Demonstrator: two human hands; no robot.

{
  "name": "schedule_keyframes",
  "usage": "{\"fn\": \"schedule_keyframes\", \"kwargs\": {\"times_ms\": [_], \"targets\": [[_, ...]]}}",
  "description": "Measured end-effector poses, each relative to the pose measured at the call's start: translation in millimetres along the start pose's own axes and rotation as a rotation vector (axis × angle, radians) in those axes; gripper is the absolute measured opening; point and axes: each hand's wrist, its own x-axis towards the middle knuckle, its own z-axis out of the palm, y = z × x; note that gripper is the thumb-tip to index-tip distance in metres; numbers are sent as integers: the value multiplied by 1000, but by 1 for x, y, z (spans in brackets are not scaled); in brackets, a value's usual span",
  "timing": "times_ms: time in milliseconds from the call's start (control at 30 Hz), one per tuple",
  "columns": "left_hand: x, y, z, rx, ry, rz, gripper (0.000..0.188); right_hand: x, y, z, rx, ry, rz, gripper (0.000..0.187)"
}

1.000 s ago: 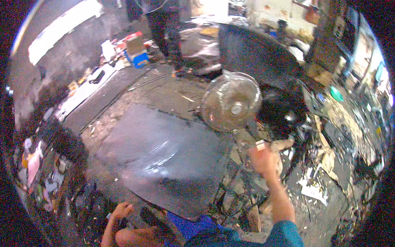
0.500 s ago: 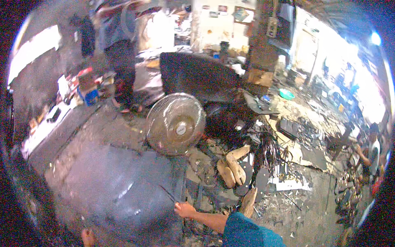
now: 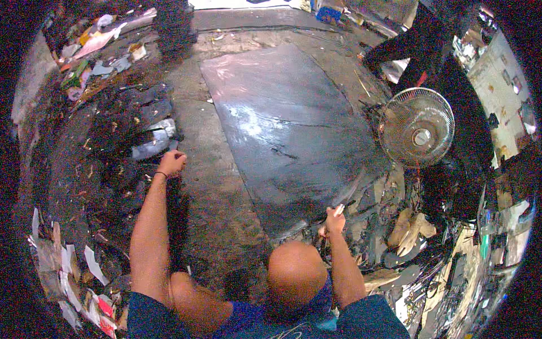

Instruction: The person kneels on the floor and uses a brush to apply a yellow paste from a bucket onto a large black rubber sheet. They spread the paste evenly across the surface, flip the sheet, and continue applying paste to the other side.

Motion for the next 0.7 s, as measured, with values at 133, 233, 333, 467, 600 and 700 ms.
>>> {"fn": "schedule_keyframes", "kwargs": {"times_ms": [133, 233, 333, 467, 600, 700], "targets": [[-36, 27, -12, -13, -125, 13, 32, -25, -33, 38, 292, -41, 223, 41], [-34, 93, 0, 0, -311, 128, 29, -14, -38, 7, 99, 28, -152, 38], [-58, 108, 18, 508, -368, 457, 27, -81, -92, 17, 131, -70, -68, 32], [-150, 60, 80, 290, -611, 470, 42, -168, -116, 8, 29, -275, -61, 32], [-232, -12, 129, 204, -176, 419, 60, -174, -77, -10, -188, -493, -176, 33], [-260, -22, 142, -52, -11, 194, 68, -182, -100, -38, -498, -371, -451, 37]]}}
